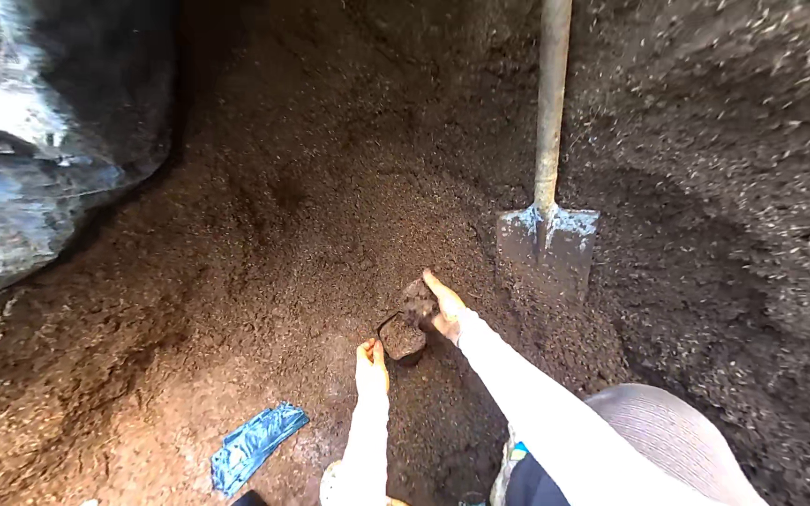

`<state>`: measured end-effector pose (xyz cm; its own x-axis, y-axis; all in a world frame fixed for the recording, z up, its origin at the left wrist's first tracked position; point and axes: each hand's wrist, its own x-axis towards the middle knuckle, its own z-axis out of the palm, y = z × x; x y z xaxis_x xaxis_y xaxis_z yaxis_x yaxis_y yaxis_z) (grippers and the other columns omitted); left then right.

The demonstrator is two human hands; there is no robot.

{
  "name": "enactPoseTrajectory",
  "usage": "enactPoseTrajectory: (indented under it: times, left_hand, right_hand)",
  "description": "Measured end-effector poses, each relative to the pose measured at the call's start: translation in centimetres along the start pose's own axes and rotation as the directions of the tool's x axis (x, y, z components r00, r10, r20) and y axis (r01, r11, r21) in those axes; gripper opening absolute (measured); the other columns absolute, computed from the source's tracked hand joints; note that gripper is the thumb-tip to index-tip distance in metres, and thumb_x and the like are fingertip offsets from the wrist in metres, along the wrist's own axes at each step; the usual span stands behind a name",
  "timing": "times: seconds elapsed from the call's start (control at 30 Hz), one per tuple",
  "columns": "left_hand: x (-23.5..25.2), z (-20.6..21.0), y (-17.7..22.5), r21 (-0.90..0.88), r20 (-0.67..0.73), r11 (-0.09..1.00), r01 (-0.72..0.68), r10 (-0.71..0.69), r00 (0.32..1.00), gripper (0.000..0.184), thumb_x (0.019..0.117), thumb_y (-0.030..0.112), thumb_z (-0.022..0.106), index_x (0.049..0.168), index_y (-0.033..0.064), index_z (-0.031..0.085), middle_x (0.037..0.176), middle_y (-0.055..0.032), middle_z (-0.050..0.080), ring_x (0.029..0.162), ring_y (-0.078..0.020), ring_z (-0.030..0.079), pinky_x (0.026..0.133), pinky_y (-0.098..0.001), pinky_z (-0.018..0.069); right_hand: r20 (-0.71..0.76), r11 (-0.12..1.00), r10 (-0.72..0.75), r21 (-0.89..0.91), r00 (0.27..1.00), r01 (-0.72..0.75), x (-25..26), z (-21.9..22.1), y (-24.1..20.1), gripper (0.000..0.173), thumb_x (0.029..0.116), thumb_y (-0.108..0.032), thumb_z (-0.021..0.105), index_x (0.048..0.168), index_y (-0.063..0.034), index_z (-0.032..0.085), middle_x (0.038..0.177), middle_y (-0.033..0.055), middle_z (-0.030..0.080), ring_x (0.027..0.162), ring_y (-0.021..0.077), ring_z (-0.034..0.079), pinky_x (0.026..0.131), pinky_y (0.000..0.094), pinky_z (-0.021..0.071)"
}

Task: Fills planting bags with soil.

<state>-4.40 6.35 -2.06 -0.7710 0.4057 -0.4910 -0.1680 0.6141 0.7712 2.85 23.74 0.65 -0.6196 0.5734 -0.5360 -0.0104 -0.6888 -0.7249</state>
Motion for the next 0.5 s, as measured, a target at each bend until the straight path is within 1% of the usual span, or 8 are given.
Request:
enactPoseTrajectory:
  times: [0.07,0.17,0.27,0.33,0.37,0.4,0.43,0.5]
  left_hand:
    - [0.1,0.0,0.2,0.069,0.014,0.997,0.044,-0.045,0.999,0.049,0.1111,0.038,0.045,0.14,-0.0014,0.05,0.127,-0.0267,0.062,0.113,-0.0371,0.064,0.095,-0.0549,0.0517]
    - [-0.5,-0.5,0.9,0.211,0.08,0.975,0.076,-0.095,0.992,0.058,0.1091,0.047,0.045,0.138,-0.0025,0.052,0.127,-0.0283,0.063,0.12,-0.0402,0.062,0.102,-0.0575,0.0475]
    - [-0.7,-0.6,1.1,0.312,0.147,0.947,0.073,-0.124,0.981,0.059,0.1091,0.05,0.042,0.137,-0.0007,0.054,0.124,-0.0267,0.066,0.118,-0.0398,0.064,0.102,-0.0581,0.0485]
    - [-0.8,-0.4,1.3,0.355,0.166,0.933,0.054,-0.12,0.979,0.056,0.1111,0.047,0.038,0.139,0.0,0.052,0.127,-0.0262,0.066,0.121,-0.0391,0.064,0.103,-0.0577,0.0482]
    - [-0.9,-0.3,1.5,0.377,0.177,0.925,0.037,-0.111,0.978,0.055,0.1125,0.043,0.034,0.144,0.0007,0.049,0.131,-0.0263,0.064,0.125,-0.0391,0.062,0.106,-0.058,0.047]
    - [-1.0,-0.3,1.6,0.402,0.185,0.915,0.015,-0.097,0.978,0.053,0.1135,0.039,0.031,0.147,0.0014,0.046,0.135,-0.0262,0.062,0.128,-0.0388,0.061,0.108,-0.0577,0.0464]
    - [-1.1,-0.3,1.5,0.42,0.191,0.907,0.0,-0.089,0.978,0.051,0.1141,0.035,0.03,0.149,0.0018,0.045,0.137,-0.0259,0.061,0.129,-0.0386,0.06,0.109,-0.0572,0.046]
    - [-1.1,-0.5,1.7,0.431,0.2,0.902,-0.015,-0.079,0.977,0.048,0.1144,0.032,0.029,0.148,0.0023,0.045,0.137,-0.0261,0.061,0.129,-0.0395,0.06,0.108,-0.0581,0.0458]
  right_hand:
    - [0.097,0.958,-0.098,-0.259,0.99,0.12,-0.9,0.9,0.2,0.05,0.1129,-0.036,0.033,0.128,0.0034,0.06,0.112,0.0151,0.067,0.101,0.0199,0.065,0.092,0.0377,0.0539]
    - [0.249,0.834,-0.138,-0.492,0.958,0.249,-2.2,2.0,-0.5,0.039,0.1125,-0.024,0.038,0.12,0.0033,0.065,0.115,0.0127,0.069,0.107,0.0158,0.064,0.099,0.0352,0.05]
    - [0.303,0.73,-0.13,-0.616,0.944,0.298,-2.7,3.3,-1.7,0.038,0.1128,-0.024,0.037,0.119,0.0026,0.064,0.11,0.0113,0.067,0.099,0.0141,0.061,0.091,0.0329,0.0498]
    - [0.259,0.671,-0.086,-0.699,0.962,0.248,-2.3,3.9,-0.9,0.039,0.113,-0.027,0.036,0.113,0.0025,0.062,0.098,0.0102,0.061,0.087,0.0151,0.057,0.082,0.0326,0.0477]
    - [0.224,0.64,-0.013,-0.747,0.974,0.18,-2.2,4.1,-0.1,0.041,0.1128,-0.027,0.035,0.117,0.0044,0.061,0.103,0.0146,0.06,0.092,0.0195,0.057,0.085,0.0363,0.0476]
    - [0.192,0.605,0.08,-0.789,0.978,0.105,-2.1,4.2,0.7,0.043,0.1129,-0.026,0.035,0.125,0.0068,0.06,0.115,0.0203,0.062,0.101,0.0243,0.058,0.093,0.0411,0.0474]
    - [0.161,0.576,0.163,-0.817,0.973,0.039,-2.0,4.5,1.2,0.043,0.1136,-0.027,0.034,0.129,0.0057,0.058,0.116,0.0182,0.06,0.1,0.0223,0.056,0.092,0.0396,0.0456]
    - [0.133,0.586,0.214,-0.81,0.968,-0.019,-2.1,5.6,0.0,0.037,0.1134,-0.028,0.036,0.124,0.0,0.058,0.092,0.0047,0.05,0.073,0.012,0.046,0.069,0.0289,0.0419]
